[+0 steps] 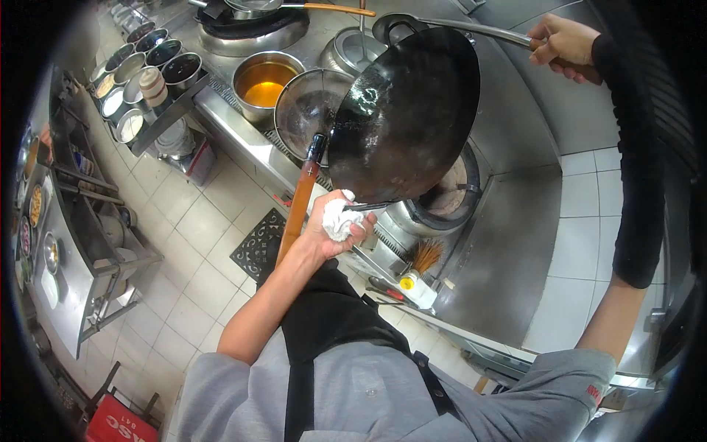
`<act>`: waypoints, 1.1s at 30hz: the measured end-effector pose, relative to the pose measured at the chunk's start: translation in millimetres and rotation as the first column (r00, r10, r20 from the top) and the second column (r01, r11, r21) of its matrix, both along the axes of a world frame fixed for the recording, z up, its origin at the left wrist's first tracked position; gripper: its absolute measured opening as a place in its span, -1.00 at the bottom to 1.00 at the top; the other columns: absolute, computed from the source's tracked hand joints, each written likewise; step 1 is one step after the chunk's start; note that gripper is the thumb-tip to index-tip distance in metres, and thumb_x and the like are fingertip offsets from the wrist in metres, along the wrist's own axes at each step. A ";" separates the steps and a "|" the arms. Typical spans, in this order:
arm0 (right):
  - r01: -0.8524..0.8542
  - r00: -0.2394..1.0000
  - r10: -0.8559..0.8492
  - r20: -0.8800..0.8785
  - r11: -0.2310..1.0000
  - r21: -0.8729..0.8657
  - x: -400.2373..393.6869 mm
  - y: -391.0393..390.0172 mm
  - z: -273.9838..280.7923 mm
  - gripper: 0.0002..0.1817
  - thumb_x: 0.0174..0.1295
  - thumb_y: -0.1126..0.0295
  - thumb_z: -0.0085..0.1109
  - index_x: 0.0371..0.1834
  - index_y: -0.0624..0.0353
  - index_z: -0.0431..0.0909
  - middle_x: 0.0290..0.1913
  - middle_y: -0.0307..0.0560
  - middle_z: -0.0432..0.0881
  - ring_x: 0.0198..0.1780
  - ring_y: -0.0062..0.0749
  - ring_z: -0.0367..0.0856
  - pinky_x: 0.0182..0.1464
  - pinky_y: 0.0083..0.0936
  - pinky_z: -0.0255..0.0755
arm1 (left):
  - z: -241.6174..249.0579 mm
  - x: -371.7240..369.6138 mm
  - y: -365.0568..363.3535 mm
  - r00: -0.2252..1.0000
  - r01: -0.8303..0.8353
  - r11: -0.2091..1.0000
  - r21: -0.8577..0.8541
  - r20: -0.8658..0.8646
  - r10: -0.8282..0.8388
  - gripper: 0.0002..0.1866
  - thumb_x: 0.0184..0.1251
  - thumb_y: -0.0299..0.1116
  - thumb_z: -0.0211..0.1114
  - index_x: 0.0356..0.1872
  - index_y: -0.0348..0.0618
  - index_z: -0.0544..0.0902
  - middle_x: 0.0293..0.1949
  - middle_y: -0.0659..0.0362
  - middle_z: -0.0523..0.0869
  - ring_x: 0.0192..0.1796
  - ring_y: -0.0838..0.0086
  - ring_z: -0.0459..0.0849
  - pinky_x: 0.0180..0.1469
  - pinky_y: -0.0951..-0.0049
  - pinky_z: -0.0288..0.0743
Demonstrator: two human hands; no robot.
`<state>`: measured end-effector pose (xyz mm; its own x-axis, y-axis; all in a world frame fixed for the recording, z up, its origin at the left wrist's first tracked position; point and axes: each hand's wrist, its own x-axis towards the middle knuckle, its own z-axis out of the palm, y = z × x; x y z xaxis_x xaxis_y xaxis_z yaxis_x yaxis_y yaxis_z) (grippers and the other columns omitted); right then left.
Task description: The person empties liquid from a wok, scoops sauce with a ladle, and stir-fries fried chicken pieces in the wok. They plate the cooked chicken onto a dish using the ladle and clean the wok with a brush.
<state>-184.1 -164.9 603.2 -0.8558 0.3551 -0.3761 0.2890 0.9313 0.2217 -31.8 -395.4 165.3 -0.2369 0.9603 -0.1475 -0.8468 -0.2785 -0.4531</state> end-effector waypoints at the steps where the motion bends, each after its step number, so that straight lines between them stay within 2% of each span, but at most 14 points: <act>1: 0.012 1.000 -0.012 0.006 0.999 -0.042 5.5 11.5 -4.2 -0.50 0.27 0.38 0.31 0.23 0.25 0.37 -0.57 -0.20 0.44 -0.74 -0.58 0.36 -0.78 -0.49 0.25 | 2.8 -0.6 0.5 1.000 0.009 1.000 -0.022 -0.013 -0.009 -0.59 0.20 -0.26 0.18 -0.01 -0.35 0.53 -0.23 -0.13 0.56 -0.35 0.31 0.54 -0.49 0.50 0.54; 2: 0.027 1.000 -0.026 0.013 0.996 -0.083 12.5 25.2 -9.6 -0.49 0.28 0.39 0.30 0.25 0.25 0.37 -0.56 -0.19 0.46 -0.74 -0.59 0.36 -0.78 -0.51 0.24 | 7.0 -2.0 2.7 0.998 -0.004 0.995 -0.101 -0.064 -0.003 -0.64 0.20 -0.29 0.17 -0.06 -0.33 0.51 -0.24 -0.14 0.57 -0.37 0.32 0.54 -0.50 0.50 0.53; 4: 0.006 1.000 -0.004 0.009 0.981 -0.193 35.3 58.9 -24.3 -0.80 0.31 0.39 0.27 -0.14 0.20 0.46 -0.67 -0.27 0.41 -0.78 -0.63 0.35 -0.81 -0.54 0.23 | 16.1 -3.5 10.2 0.987 -0.046 0.967 -0.252 -0.163 0.004 -0.75 0.19 -0.35 0.15 -0.18 -0.29 0.47 -0.26 -0.15 0.57 -0.40 0.33 0.54 -0.53 0.48 0.52; 5: -0.010 1.000 0.012 0.006 0.969 -0.246 48.9 77.6 -33.3 -0.85 0.33 0.39 0.25 -0.34 0.17 0.51 -0.72 -0.31 0.39 -0.80 -0.65 0.35 -0.82 -0.55 0.22 | 13.1 -1.5 16.8 0.967 -0.074 0.945 -0.319 -0.255 -0.010 -0.79 0.20 -0.36 0.14 -0.21 -0.26 0.47 -0.30 -0.12 0.59 -0.43 0.32 0.55 -0.54 0.45 0.52; 7: 0.034 0.994 -0.068 -0.083 0.935 -0.353 82.1 119.7 -57.1 -0.81 0.35 0.42 0.23 -0.40 0.16 0.45 -0.73 -0.33 0.36 -0.80 -0.66 0.33 -0.83 -0.55 0.21 | -3.2 2.7 36.3 0.902 -0.156 0.885 -0.438 -0.428 -0.053 -0.87 0.21 -0.39 0.12 -0.28 -0.21 0.49 -0.39 -0.05 0.62 -0.50 0.31 0.57 -0.58 0.39 0.51; 8: 0.090 0.992 -0.116 -0.047 0.924 -0.373 98.4 131.9 -64.1 -0.81 0.35 0.43 0.23 -0.41 0.15 0.45 -0.73 -0.32 0.37 -0.80 -0.66 0.33 -0.83 -0.55 0.20 | -10.6 5.8 46.9 0.870 -0.180 0.880 -0.440 -0.489 -0.066 -0.87 0.33 -0.35 0.12 -0.35 -0.18 0.49 -0.49 0.09 0.59 -0.55 0.31 0.65 -0.58 0.28 0.60; 11: 0.274 0.957 -0.288 0.034 0.858 -0.434 146.8 182.8 -91.3 -0.79 0.34 0.45 0.24 -0.45 0.16 0.45 -0.72 -0.30 0.40 -0.80 -0.64 0.34 -0.82 -0.54 0.20 | -10.6 24.8 84.3 0.828 -0.212 0.765 -0.608 -0.528 -0.190 -0.93 0.32 -0.40 0.08 -0.36 -0.12 0.47 -0.50 0.09 0.57 -0.54 0.31 0.60 -0.63 0.28 0.50; 15: 0.429 0.868 -0.496 0.034 0.712 -0.555 222.3 281.7 -142.0 -0.80 0.29 0.49 0.25 -0.48 0.18 0.46 -0.72 -0.27 0.41 -0.80 -0.63 0.32 -0.81 -0.52 0.19 | -27.4 52.8 142.8 0.723 -0.249 0.639 -0.728 -0.579 -0.378 -0.84 0.36 -0.33 0.22 -0.27 -0.24 0.58 -0.45 0.09 0.65 -0.54 0.34 0.66 -0.58 0.21 0.62; 19: 0.421 0.673 -0.730 -0.124 0.515 -0.747 331.0 345.3 -196.6 -0.85 0.29 0.49 0.27 -0.39 0.19 0.49 -0.68 -0.27 0.41 -0.79 -0.65 0.29 -0.80 -0.57 0.15 | -51.7 74.3 202.8 0.699 -0.252 0.547 -0.798 -0.541 -0.467 -0.83 0.33 -0.34 0.23 -0.34 -0.25 0.60 -0.46 0.08 0.65 -0.52 0.34 0.67 -0.56 0.19 0.64; 23: 0.127 0.382 -0.891 -0.246 0.314 -0.941 446.4 310.1 -261.5 -0.82 0.34 0.51 0.24 -0.04 0.25 0.53 -0.57 -0.26 0.45 -0.77 -0.67 0.27 -0.80 -0.63 0.11 | -97.8 90.5 253.5 0.581 -0.369 0.388 -0.845 -0.535 -0.613 -0.73 0.28 -0.27 0.28 -0.40 -0.34 0.67 -0.47 0.07 0.70 -0.49 0.35 0.69 -0.50 0.22 0.57; 25: -0.060 0.253 -0.947 -0.198 0.189 -0.980 486.6 287.7 -313.1 -0.81 0.36 0.50 0.23 -0.03 0.24 0.50 -0.51 -0.25 0.48 -0.75 -0.63 0.31 -0.73 -0.59 0.21 | -125.2 86.7 269.7 0.518 -0.424 0.409 -0.808 -0.587 -0.622 -0.79 0.32 -0.30 0.23 -0.35 -0.27 0.58 -0.50 0.06 0.65 -0.57 0.26 0.67 -0.61 0.20 0.57; 27: 0.044 0.191 -0.952 -0.240 0.252 -0.967 510.9 265.1 -353.6 -0.87 0.37 0.51 0.21 -0.12 0.27 0.48 -0.61 -0.25 0.43 -0.76 -0.60 0.30 -0.74 -0.59 0.14 | -120.6 79.6 283.5 0.593 -0.313 0.461 -0.830 -0.550 -0.588 -0.78 0.32 -0.29 0.23 -0.34 -0.28 0.57 -0.51 0.06 0.63 -0.58 0.25 0.66 -0.61 0.21 0.57; 31: -0.025 0.088 -0.986 -0.139 0.137 -0.990 510.7 225.0 -378.7 -0.89 0.39 0.50 0.20 -0.14 0.28 0.47 -0.68 -0.27 0.41 -0.76 -0.64 0.31 -0.74 -0.57 0.11 | -112.7 75.0 321.8 0.654 -0.261 0.435 -0.862 -0.489 -0.577 -0.77 0.31 -0.28 0.24 -0.26 -0.29 0.55 -0.44 0.03 0.65 -0.52 0.24 0.68 -0.60 0.19 0.59; 33: -0.024 0.113 -0.986 -0.119 0.117 -0.993 496.8 219.6 -382.8 -0.89 0.40 0.52 0.17 -0.12 0.31 0.47 -0.67 -0.28 0.40 -0.76 -0.65 0.30 -0.73 -0.56 0.13 | -122.7 75.1 344.1 0.659 -0.283 0.440 -0.852 -0.506 -0.556 -0.76 0.33 -0.28 0.24 -0.21 -0.29 0.54 -0.38 0.01 0.66 -0.46 0.22 0.70 -0.57 0.18 0.61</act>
<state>312.6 54.7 220.4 -0.4790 0.8425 -0.2464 0.2304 -0.1501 -0.9614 43.3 -51.3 42.6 -0.5309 0.4502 -0.7179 -0.7949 0.0291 0.6061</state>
